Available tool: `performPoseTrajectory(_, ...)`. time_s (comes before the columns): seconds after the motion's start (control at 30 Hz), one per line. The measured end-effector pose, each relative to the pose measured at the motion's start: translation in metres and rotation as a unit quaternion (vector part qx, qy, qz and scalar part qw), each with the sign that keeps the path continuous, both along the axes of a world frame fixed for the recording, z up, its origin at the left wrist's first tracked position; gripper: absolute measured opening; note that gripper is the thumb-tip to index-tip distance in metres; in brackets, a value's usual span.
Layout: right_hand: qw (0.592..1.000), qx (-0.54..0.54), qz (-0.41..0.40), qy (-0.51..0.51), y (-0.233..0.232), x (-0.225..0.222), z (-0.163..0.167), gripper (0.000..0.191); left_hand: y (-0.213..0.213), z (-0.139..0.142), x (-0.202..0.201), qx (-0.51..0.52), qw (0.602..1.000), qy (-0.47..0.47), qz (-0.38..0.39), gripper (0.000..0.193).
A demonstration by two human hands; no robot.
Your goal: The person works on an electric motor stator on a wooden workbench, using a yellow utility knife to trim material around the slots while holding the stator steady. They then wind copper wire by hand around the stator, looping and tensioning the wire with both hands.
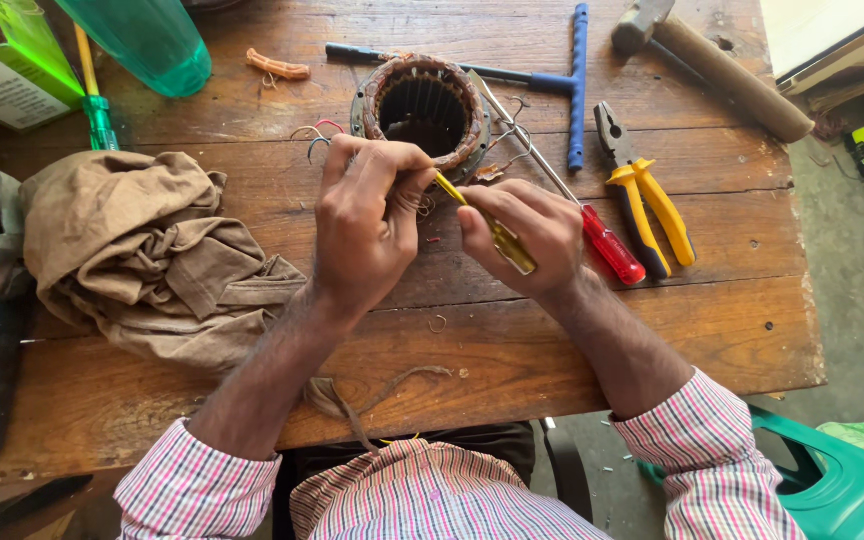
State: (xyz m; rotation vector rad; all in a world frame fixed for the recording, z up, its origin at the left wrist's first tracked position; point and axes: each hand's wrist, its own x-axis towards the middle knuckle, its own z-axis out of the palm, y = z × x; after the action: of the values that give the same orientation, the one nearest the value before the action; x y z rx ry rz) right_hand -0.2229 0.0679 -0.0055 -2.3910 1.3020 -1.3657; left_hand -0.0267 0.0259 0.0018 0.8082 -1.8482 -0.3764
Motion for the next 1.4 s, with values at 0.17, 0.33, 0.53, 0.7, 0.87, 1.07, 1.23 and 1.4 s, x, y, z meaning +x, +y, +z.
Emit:
performPoseTrajectory(0.17, 0.968, 0.175, 0.068, -0.165, -0.004, -0.003, -0.012, 0.023, -0.005, -0.001, 0.001, -0.019, 1.000, -0.007, -0.002, 0.007)
performPoseTrajectory(0.33, 0.742, 0.444, 0.153, -0.479, -0.015, -0.017, -0.032, 0.034, -0.016, 0.000, 0.013, 0.033, 0.998, 0.006, -0.048, 0.010)
performPoseTrajectory(0.53, 0.529, 0.501, 0.206, -0.653, -0.018, -0.018, -0.039, 0.040, -0.031, -0.002, 0.028, -0.032, 0.990, -0.036, -0.134, 0.021)
performPoseTrajectory(0.7, 0.576, 0.473, 0.209, -0.634, -0.009, -0.025, -0.021, 0.041, -0.032, -0.007, 0.024, -0.045, 0.992, -0.048, -0.109, 0.019)
performPoseTrajectory(0.87, 0.636, 0.420, 0.223, -0.607, -0.008, -0.031, -0.017, 0.043, -0.024, -0.007, 0.019, -0.025, 0.995, -0.009, -0.097, 0.018)
performPoseTrajectory(1.07, 0.607, 0.412, 0.255, -0.630, -0.012, -0.028, -0.017, 0.047, -0.012, -0.007, 0.004, -0.032, 0.999, 0.021, -0.017, 0.011)
performPoseTrajectory(1.23, 0.692, 0.398, 0.154, -0.582, -0.014, -0.027, -0.010, 0.047, -0.013, -0.011, 0.001, -0.010, 0.999, 0.046, -0.014, 0.006)
performPoseTrajectory(1.4, 0.932, 0.226, 0.032, -0.280, -0.005, -0.018, -0.007, 0.026, -0.008, -0.011, 0.000, 0.154, 0.978, 0.138, -0.037, 0.004)
